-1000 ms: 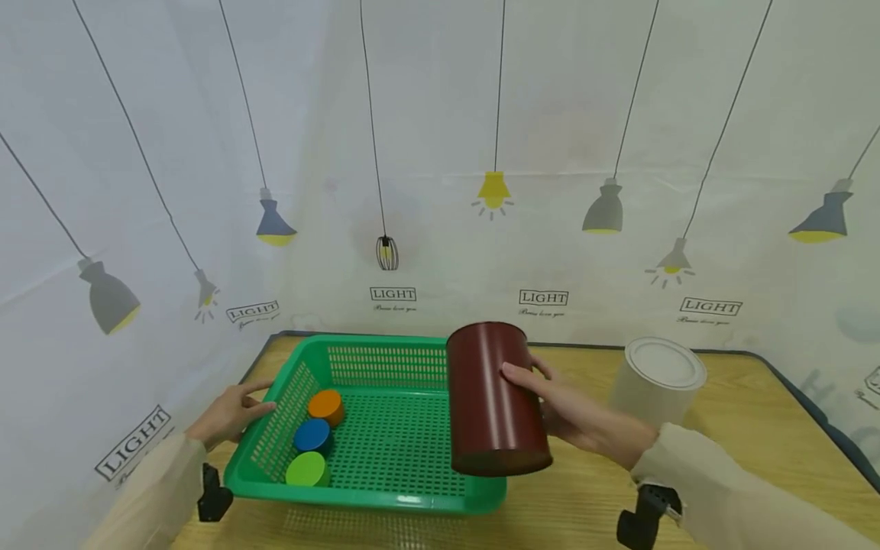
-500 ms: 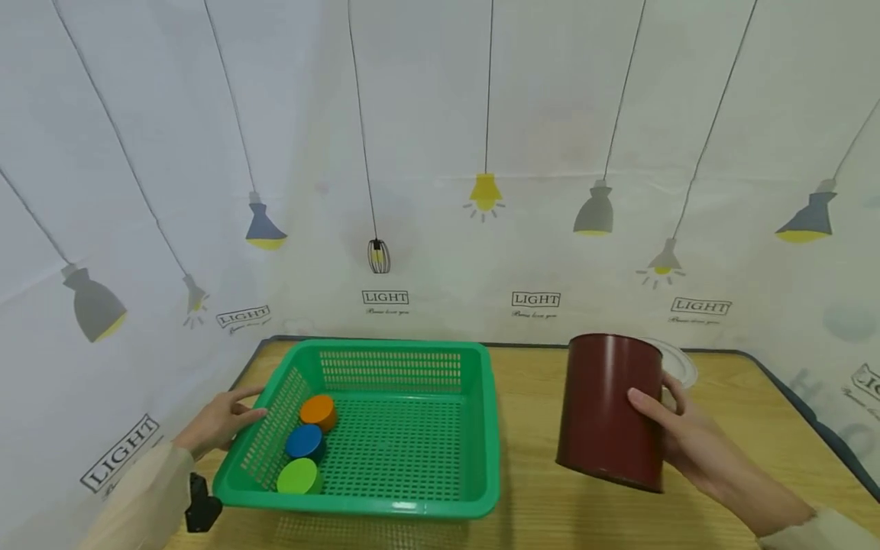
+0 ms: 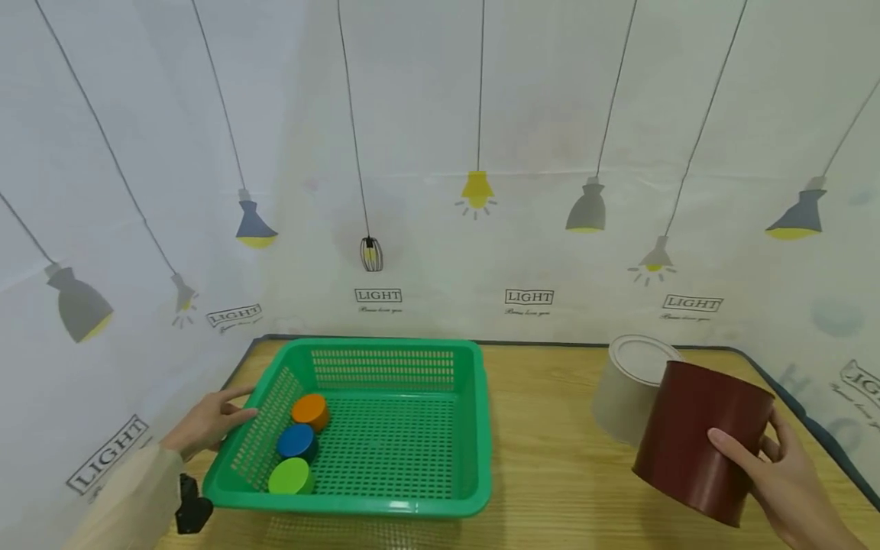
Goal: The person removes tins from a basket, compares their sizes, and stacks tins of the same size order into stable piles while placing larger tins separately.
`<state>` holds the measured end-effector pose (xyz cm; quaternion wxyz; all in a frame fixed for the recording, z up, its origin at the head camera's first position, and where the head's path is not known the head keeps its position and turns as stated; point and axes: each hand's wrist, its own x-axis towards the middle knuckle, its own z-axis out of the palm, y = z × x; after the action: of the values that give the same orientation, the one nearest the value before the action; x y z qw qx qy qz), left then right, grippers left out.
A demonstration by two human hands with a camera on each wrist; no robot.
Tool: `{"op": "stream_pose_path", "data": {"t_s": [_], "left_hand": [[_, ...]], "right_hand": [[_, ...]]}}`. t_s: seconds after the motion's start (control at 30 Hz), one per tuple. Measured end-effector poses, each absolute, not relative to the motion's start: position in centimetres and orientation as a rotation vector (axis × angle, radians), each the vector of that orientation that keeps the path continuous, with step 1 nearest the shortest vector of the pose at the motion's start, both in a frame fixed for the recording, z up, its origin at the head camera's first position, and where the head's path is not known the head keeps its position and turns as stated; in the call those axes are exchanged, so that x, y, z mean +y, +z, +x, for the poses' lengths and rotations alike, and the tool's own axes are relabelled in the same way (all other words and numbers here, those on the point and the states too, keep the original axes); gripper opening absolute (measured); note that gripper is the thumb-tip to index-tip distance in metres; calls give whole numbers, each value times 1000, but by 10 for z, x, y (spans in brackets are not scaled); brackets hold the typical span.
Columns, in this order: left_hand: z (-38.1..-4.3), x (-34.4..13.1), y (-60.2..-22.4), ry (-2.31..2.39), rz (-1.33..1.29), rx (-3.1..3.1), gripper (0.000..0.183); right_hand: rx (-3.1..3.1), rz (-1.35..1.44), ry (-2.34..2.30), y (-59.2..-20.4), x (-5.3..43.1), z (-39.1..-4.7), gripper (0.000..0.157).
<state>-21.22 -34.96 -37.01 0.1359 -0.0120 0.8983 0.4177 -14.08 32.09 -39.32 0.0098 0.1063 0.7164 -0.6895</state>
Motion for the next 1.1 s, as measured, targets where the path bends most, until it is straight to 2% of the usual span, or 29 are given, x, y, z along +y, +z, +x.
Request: {"op": "stream_pose_path", "data": {"t_s": [0.13, 0.47, 0.6, 0.8, 1.0, 1.1], "left_hand": [[-212, -348, -370, 1192, -20, 2623, 58], [-210, -346, -373, 1222, 18, 2629, 57], [-210, -346, -374, 1235, 17, 2620, 57], [-209, -348, -375, 1239, 16, 2617, 57], [-209, -350, -374, 1230, 11, 2618, 57], [-210, -351, -373, 1223, 12, 2623, 57]], "right_hand": [[2417, 484, -2137, -413, 333, -141, 90], [2739, 972, -1887, -440, 320, -138, 105], [2774, 1092, -1889, -449, 315, -137, 103], [2828, 1064, -1923, -453, 305, -134, 102], [2925, 906, -1908, -458, 301, -128, 87], [2883, 862, -1927, -461, 303, -128, 87]]}}
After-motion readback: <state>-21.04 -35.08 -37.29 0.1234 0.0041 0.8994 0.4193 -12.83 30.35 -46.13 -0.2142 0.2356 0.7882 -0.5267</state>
